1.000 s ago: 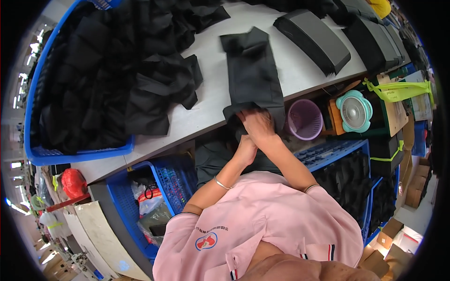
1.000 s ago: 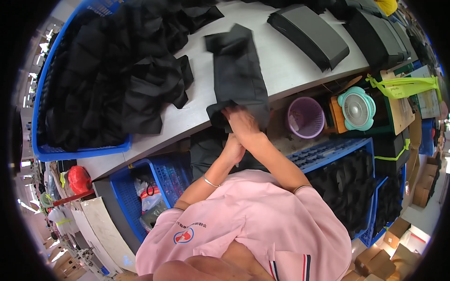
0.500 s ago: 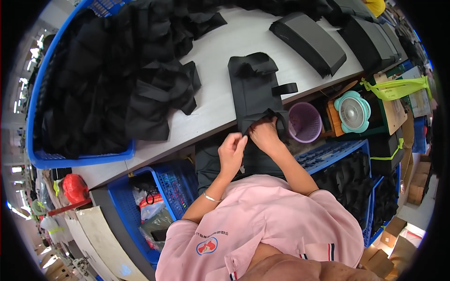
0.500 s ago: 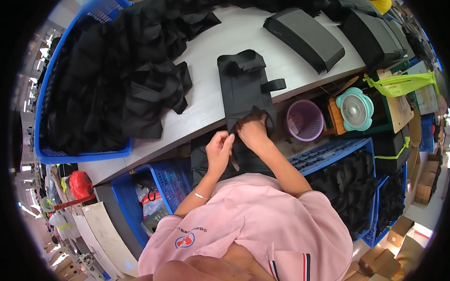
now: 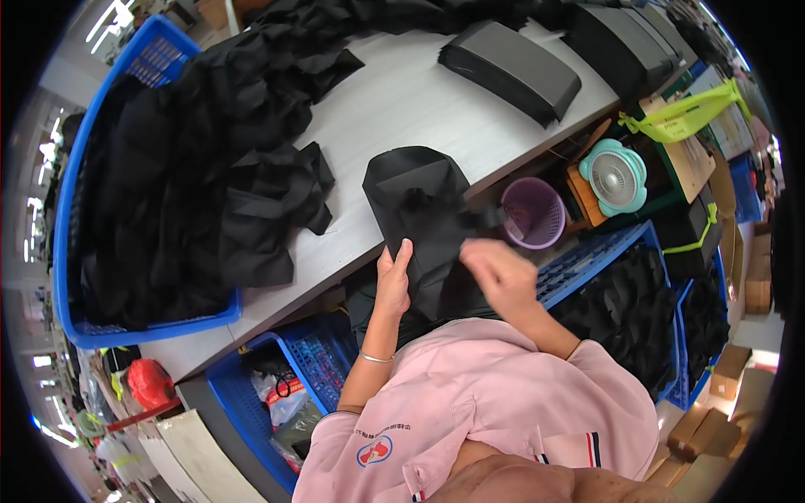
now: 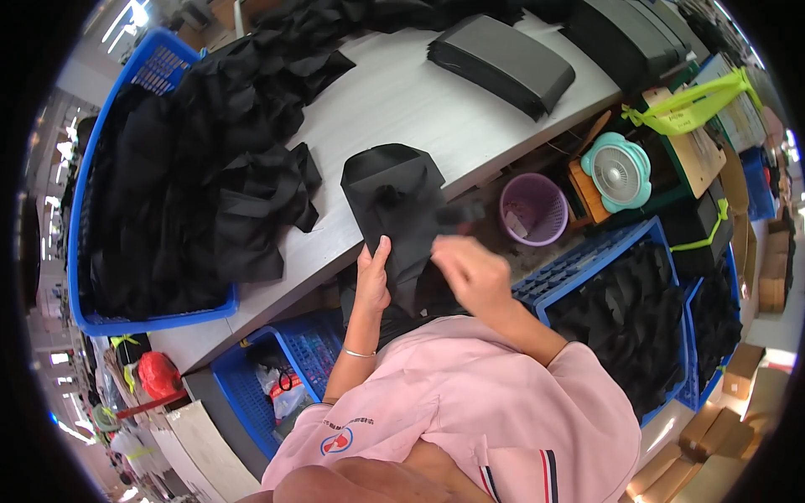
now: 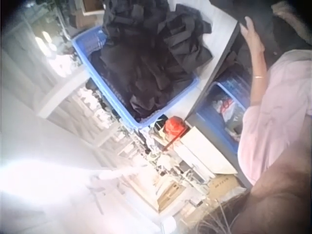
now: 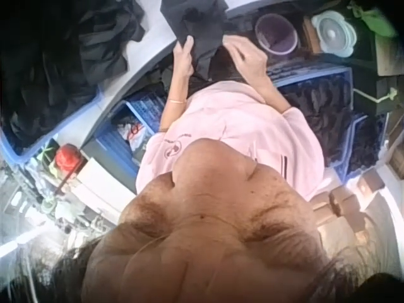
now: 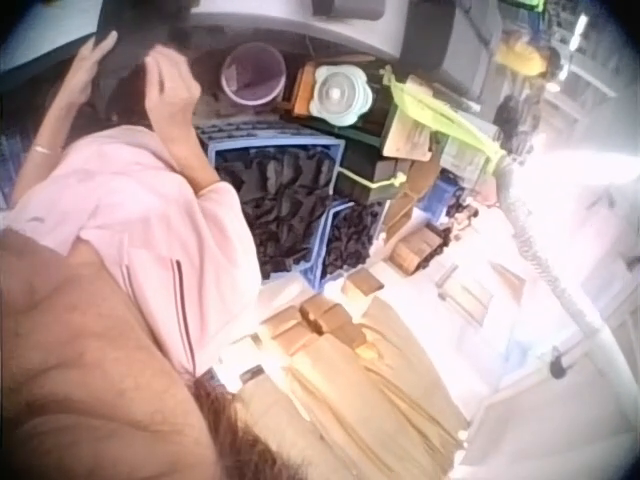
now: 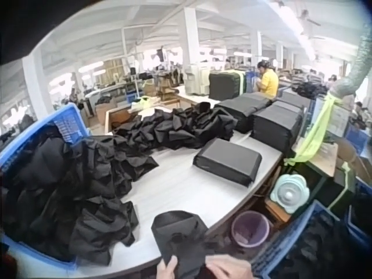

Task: Inspecting and sorting black fabric components at a manufacturing workstation.

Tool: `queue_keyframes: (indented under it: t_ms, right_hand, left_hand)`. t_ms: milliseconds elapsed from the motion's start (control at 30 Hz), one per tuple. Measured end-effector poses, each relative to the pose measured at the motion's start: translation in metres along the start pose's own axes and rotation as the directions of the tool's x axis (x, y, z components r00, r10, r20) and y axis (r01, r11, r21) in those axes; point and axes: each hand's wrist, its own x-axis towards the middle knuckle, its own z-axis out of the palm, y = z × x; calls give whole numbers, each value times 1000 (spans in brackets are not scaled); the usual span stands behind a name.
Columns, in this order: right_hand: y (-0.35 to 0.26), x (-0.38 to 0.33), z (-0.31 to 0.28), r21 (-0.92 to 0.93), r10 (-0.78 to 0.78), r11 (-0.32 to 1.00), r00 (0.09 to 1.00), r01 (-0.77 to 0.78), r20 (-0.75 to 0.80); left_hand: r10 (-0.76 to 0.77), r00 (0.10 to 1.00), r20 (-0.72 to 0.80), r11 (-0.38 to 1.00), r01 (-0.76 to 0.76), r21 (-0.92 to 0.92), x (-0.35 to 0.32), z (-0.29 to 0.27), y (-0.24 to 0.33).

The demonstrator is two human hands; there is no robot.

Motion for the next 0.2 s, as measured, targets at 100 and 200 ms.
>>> queue_keyframes:
  t_ms: [100, 200]
  right_hand:
    - [14, 32, -16, -316, -75, 948, 986, 26, -147]
    - [53, 32, -30, 203, 439, 797, 776, -569, 453]
  left_hand:
    - [-45, 996, 70, 998, 43, 35, -5, -3, 0]
    - [-107, 985, 136, 993, 100, 58, -10, 5, 4]
